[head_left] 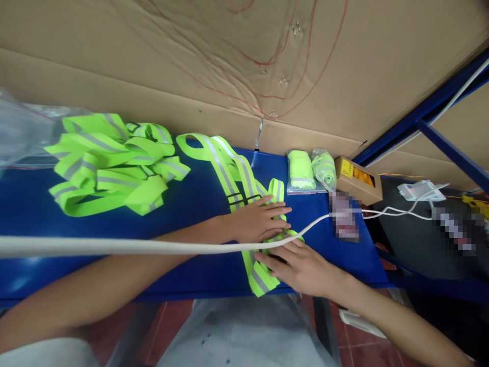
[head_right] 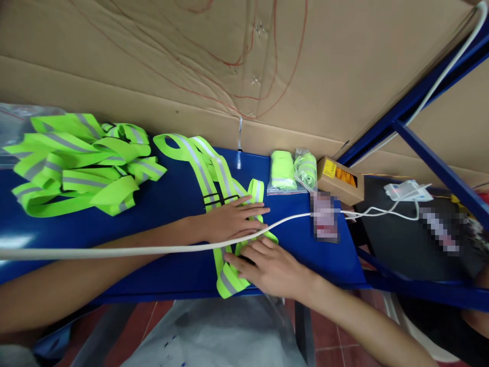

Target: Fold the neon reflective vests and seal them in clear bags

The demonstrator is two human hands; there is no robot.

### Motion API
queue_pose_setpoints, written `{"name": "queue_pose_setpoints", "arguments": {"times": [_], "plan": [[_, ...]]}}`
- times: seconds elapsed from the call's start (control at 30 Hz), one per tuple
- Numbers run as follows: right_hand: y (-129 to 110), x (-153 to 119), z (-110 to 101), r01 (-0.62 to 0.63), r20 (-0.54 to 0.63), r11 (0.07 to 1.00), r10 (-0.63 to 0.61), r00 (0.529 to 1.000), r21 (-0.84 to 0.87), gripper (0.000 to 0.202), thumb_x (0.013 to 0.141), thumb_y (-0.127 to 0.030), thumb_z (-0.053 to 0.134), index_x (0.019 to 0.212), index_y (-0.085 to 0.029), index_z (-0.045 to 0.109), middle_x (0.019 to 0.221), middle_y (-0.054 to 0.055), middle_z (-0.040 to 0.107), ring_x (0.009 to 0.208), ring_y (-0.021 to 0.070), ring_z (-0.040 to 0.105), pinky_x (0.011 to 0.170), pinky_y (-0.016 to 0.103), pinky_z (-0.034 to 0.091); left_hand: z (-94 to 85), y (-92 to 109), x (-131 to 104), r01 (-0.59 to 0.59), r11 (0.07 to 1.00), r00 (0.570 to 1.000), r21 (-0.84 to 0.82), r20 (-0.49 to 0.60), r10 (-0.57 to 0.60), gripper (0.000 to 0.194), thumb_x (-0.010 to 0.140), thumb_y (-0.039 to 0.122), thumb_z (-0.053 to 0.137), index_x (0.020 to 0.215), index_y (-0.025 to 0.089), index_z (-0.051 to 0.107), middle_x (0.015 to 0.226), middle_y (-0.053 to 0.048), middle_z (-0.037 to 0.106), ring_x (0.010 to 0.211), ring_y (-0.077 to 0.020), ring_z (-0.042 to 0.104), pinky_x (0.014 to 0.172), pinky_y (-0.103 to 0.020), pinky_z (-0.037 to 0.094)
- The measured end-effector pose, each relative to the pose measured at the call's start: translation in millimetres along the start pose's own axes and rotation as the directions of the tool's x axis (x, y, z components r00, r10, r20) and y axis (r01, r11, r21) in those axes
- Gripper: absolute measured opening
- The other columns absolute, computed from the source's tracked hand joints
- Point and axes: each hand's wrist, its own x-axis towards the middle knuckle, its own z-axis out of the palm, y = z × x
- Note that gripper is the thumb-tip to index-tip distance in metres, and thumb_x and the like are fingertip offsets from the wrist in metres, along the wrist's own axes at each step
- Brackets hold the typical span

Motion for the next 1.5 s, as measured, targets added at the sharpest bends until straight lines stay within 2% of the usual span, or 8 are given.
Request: {"name": "queue_pose_setpoints", "arguments": {"times": [0.13, 0.47, 0.7, 0.87, 1.03, 1.23, 1.37, 1.5], "plan": [[-17, -13, 0, -0.02, -0.002, 0.998, 0.02, 1.0, -0.06, 0.083, 0.094, -0.067, 0.057, 0.147, -0.005, 0.05, 0.133, 0.021, 0.064, 0.126, 0.0316, 0.055, 0.107, 0.046, 0.046, 1.1, -2, 0, -0.006, 1.0, 1.0, -0.018, -0.024, 0.005, 0.039, 0.106, 0.034, 0.042, 0.137, 0.025, 0.063, 0.155, -0.011, 0.051, 0.146, -0.0262, 0.046, 0.125, -0.048, 0.023], [-35, -23, 13, -0.055, -0.11, 0.995, 0.045, 0.993, -0.087, 0.051, 0.104, -0.045, 0.051, 0.14, -0.01, 0.059, 0.131, 0.016, 0.067, 0.123, 0.0291, 0.059, 0.105, 0.042, 0.048, -6.0, -3, -2, 0.035, 0.999, 0.999, -0.012, -0.037, -0.036, 0.047, 0.107, 0.042, 0.038, 0.149, 0.023, 0.05, 0.149, -0.011, 0.058, 0.14, -0.0237, 0.051, 0.128, -0.048, 0.015], [-39, -27, 17, -0.056, -0.138, 0.991, 0.038, 0.99, -0.125, 0.054, 0.104, -0.048, 0.052, 0.141, -0.01, 0.058, 0.127, 0.017, 0.069, 0.119, 0.0288, 0.061, 0.104, 0.042, 0.048, -10.2, -8, -6, 0.177, 0.981, 0.983, 0.082, -0.065, -0.172, 0.05, 0.103, 0.054, 0.041, 0.121, 0.016, 0.068, 0.122, -0.014, 0.065, 0.129, -0.0292, 0.055, 0.128, -0.056, 0.013], [-41, -22, 8, -0.046, -0.137, 0.993, 0.032, 0.99, -0.106, 0.046, 0.105, -0.04, 0.051, 0.137, -0.007, 0.059, 0.123, 0.017, 0.07, 0.114, 0.0277, 0.063, 0.098, 0.04, 0.05, -7.4, -17, -12, 0.192, 0.98, 0.981, 0.062, -0.026, -0.19, 0.042, 0.108, 0.039, 0.032, 0.126, 0.018, 0.065, 0.133, -0.012, 0.061, 0.139, -0.0261, 0.049, 0.126, -0.052, 0.019], [-25, -7, -16, -0.013, 0.004, 0.999, 0.013, 1.0, 0.043, 0.027, 0.108, -0.029, 0.046, 0.116, -0.011, 0.065, 0.098, 0.01, 0.073, 0.09, 0.0208, 0.065, 0.078, 0.033, 0.05, -6.7, -24, -14, 0.175, 0.984, 0.985, 0.027, 0.011, -0.175, 0.04, 0.108, 0.036, 0.033, 0.123, 0.017, 0.064, 0.143, -0.013, 0.058, 0.146, -0.0257, 0.043, 0.127, -0.05, 0.021], [9, 24, -27, -0.022, 0.193, 0.949, -0.041, 0.98, 0.315, 0.036, 0.107, -0.032, 0.044, 0.076, -0.018, 0.056, 0.066, -0.001, 0.057, 0.058, 0.0123, 0.05, 0.056, 0.028, 0.034, -6.0, -25, -14, 0.13, 0.991, 0.991, 0.034, 0.019, -0.131, 0.038, 0.107, 0.039, 0.038, 0.121, 0.016, 0.065, 0.149, -0.018, 0.054, 0.146, -0.0285, 0.044, 0.125, -0.05, 0.027], [14, 36, -15, -0.027, 0.142, 0.972, -0.006, 0.99, 0.233, 0.04, 0.108, -0.037, 0.044, 0.076, -0.018, 0.06, 0.063, -0.002, 0.059, 0.054, 0.0118, 0.05, 0.054, 0.029, 0.03, -3.7, -24, -14, 0.142, 0.989, 0.99, 0.035, -0.008, -0.142, 0.039, 0.106, 0.041, 0.038, 0.121, 0.016, 0.064, 0.151, -0.018, 0.052, 0.144, -0.0293, 0.046, 0.124, -0.05, 0.028], [6, 33, -1, -0.016, -0.068, 0.999, 0.02, 0.998, 0.049, 0.034, 0.107, -0.046, 0.048, 0.103, -0.018, 0.067, 0.09, 0.006, 0.073, 0.082, 0.0185, 0.065, 0.069, 0.03, 0.041, -4.4, -23, -14, 0.151, 0.988, 0.988, 0.037, -0.019, -0.151, 0.041, 0.106, 0.042, 0.037, 0.123, 0.015, 0.063, 0.152, -0.019, 0.05, 0.143, -0.03, 0.047, 0.124, -0.051, 0.027]]}}
